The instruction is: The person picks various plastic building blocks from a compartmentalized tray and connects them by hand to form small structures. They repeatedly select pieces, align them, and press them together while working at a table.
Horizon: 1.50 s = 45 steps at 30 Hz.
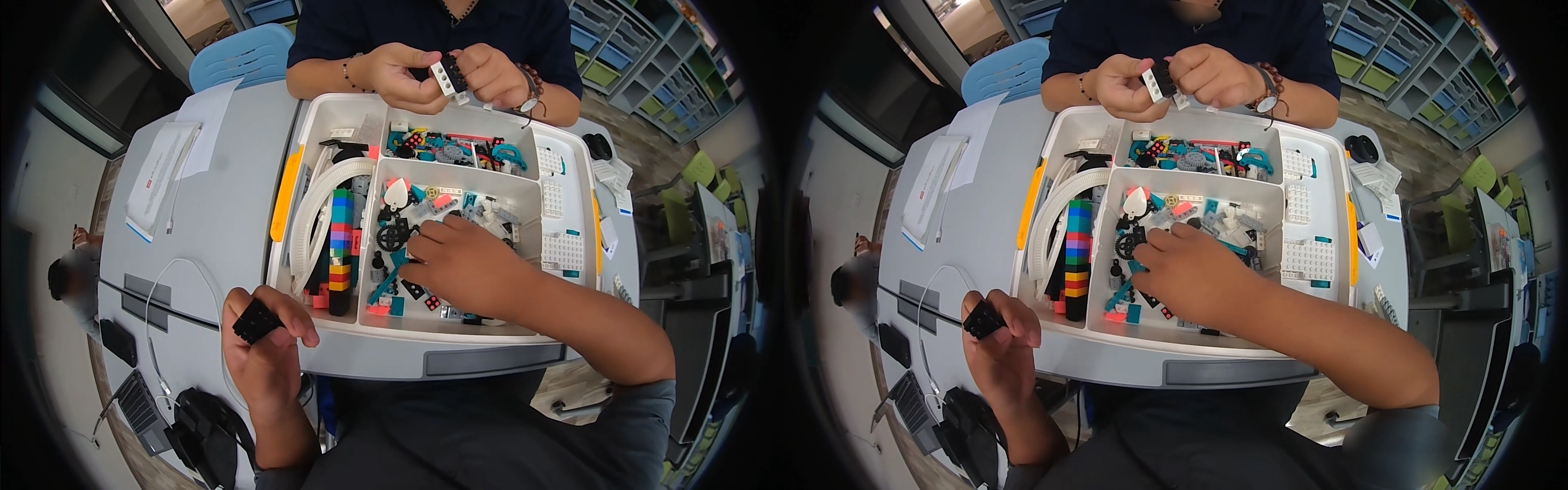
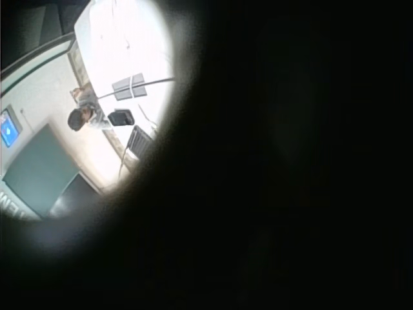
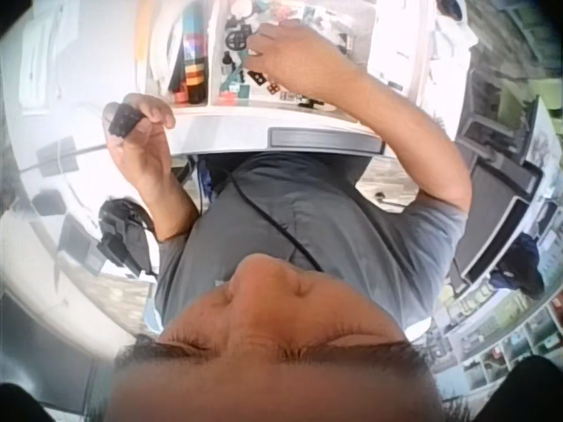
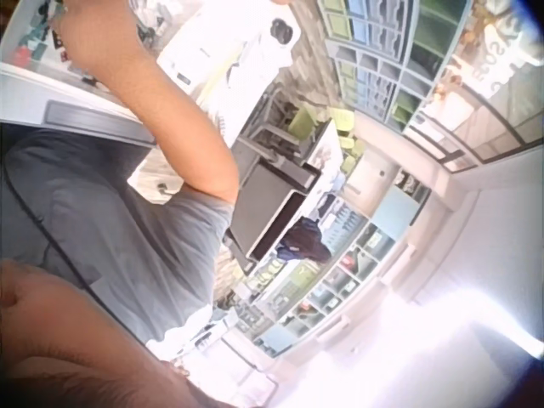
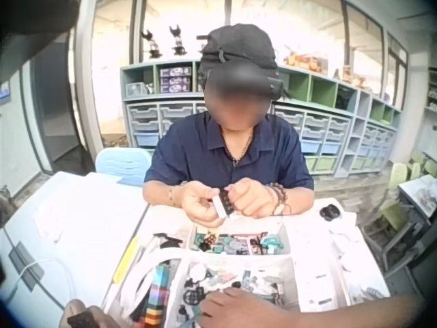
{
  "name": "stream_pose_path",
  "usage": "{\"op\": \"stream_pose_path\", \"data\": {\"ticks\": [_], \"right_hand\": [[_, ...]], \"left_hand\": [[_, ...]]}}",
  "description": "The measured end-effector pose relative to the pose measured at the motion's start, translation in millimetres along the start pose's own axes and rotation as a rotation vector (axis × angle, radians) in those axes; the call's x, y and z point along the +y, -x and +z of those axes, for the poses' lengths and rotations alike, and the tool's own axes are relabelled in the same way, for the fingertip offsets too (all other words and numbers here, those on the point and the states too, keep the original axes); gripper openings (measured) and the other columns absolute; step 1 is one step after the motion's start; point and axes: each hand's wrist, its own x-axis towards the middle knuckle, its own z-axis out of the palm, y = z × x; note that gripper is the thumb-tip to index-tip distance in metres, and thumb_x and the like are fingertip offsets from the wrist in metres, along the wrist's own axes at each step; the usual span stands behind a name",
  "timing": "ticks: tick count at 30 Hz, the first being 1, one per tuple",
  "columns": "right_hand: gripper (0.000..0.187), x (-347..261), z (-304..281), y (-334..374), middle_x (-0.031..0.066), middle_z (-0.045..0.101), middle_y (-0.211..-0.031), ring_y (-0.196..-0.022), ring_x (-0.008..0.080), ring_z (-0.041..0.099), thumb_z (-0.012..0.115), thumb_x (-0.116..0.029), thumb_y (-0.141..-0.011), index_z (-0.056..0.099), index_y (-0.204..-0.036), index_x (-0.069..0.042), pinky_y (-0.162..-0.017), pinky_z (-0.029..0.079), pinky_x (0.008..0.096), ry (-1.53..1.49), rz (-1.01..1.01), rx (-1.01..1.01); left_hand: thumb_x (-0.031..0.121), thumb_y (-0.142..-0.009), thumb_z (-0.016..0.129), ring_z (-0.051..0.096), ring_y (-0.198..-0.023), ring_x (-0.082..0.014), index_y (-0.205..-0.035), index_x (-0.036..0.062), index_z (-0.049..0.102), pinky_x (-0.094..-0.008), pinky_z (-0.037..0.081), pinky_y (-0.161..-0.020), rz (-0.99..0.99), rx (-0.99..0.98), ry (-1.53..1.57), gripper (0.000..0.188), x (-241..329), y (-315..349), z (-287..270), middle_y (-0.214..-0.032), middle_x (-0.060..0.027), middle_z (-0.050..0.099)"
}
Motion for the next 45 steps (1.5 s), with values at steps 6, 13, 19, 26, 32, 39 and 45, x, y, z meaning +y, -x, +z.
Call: {"op": "stream_pose_path", "data": {"ticks": [6, 13, 19, 26, 32, 39, 45], "right_hand": [[0.018, 16, -3, -2, 0.0060, 0.061, -0.098, -0.100, 0.0239, 0.059, 0.070, -0.014, -0.082, 0.069, -0.100, -0.009, -0.088, 0.048, 0.0375, -0.114, 0.010, 0.055], [0.014, -18, -15, -3, 0.0178, 0.068, -0.089, -0.085, 0.0355, 0.068, 0.064, -0.012, -0.089, 0.065, -0.091, 0.001, -0.078, 0.054, 0.0456, -0.510, 0.469, -0.142], [0.025, -39, 11, -13, 0.0209, 0.067, -0.082, -0.080, 0.0350, 0.069, 0.068, -0.019, -0.089, 0.062, -0.092, 0.005, -0.074, 0.056, 0.0424, -0.285, 0.463, -0.198], [0.016, -38, 14, -22, 0.0205, 0.067, -0.083, -0.082, 0.0343, 0.068, 0.067, -0.011, -0.083, 0.063, -0.090, 0.003, -0.075, 0.056, 0.0421, -0.175, 0.497, -0.099], [0.011, -25, 47, -20, 0.0146, 0.068, -0.086, -0.088, 0.0288, 0.063, 0.065, -0.011, -0.075, 0.071, -0.079, -0.002, -0.076, 0.053, 0.0391, 0.036, 0.430, 0.148], [0.017, -26, 60, -19, 0.0130, 0.067, -0.082, -0.087, 0.0278, 0.063, 0.065, -0.013, -0.074, 0.071, -0.082, 0.000, -0.072, 0.054, 0.0384, 0.114, 0.469, 0.145], [0.012, -27, 61, -32, 0.0114, 0.068, -0.078, -0.081, 0.0275, 0.065, 0.064, -0.015, -0.074, 0.072, -0.076, -0.005, -0.072, 0.052, 0.0420, 0.166, 0.449, 0.173]], "left_hand": [[-0.003, -0.079, 0.049, 0.057, -0.060, -0.0235, -0.095, 0.0066, 0.036, -0.0315, 0.049, -0.059, -0.059, 0.037, -0.017, 0.023, 9, 1, 7, -0.073, -0.0147, 0.056], [0.006, -0.079, 0.055, 0.050, -0.060, -0.0192, -0.118, 0.0005, 0.043, -0.0289, 0.041, -0.057, -0.071, 0.086, -0.003, 0.042, 9, -1, 8, -0.078, -0.0091, 0.050], [0.002, -0.070, 0.048, 0.046, -0.068, -0.0167, -0.113, 0.0002, 0.047, -0.0288, 0.038, -0.065, -0.067, 0.051, -0.010, 0.043, 10, 6, -4, -0.089, -0.0075, 0.044], [0.004, -0.069, 0.053, 0.041, -0.067, -0.0153, -0.110, 0.0010, 0.046, -0.0279, 0.035, -0.062, -0.108, 0.072, 0.010, 0.042, 16, 6, -6, -0.087, -0.0077, 0.043], [0.006, -0.074, 0.061, 0.041, -0.064, -0.0123, -0.115, 0.0028, 0.044, -0.0253, 0.034, -0.060, -0.113, 0.018, 0.089, 0.044, 9, 9, -13, -0.086, -0.0052, 0.043], [0.006, -0.078, 0.068, 0.043, -0.072, -0.0175, -0.115, 0.0012, 0.055, -0.0280, 0.036, -0.071, -0.210, -0.204, 0.117, 0.040, 7, 4, -15, -0.090, -0.0062, 0.049], [0.011, -0.076, 0.063, 0.041, -0.060, -0.0122, -0.113, 0.0004, 0.045, -0.0260, 0.034, -0.056, -0.201, -0.056, 0.128, 0.042, 7, 16, 4, -0.078, -0.0033, 0.043]]}}
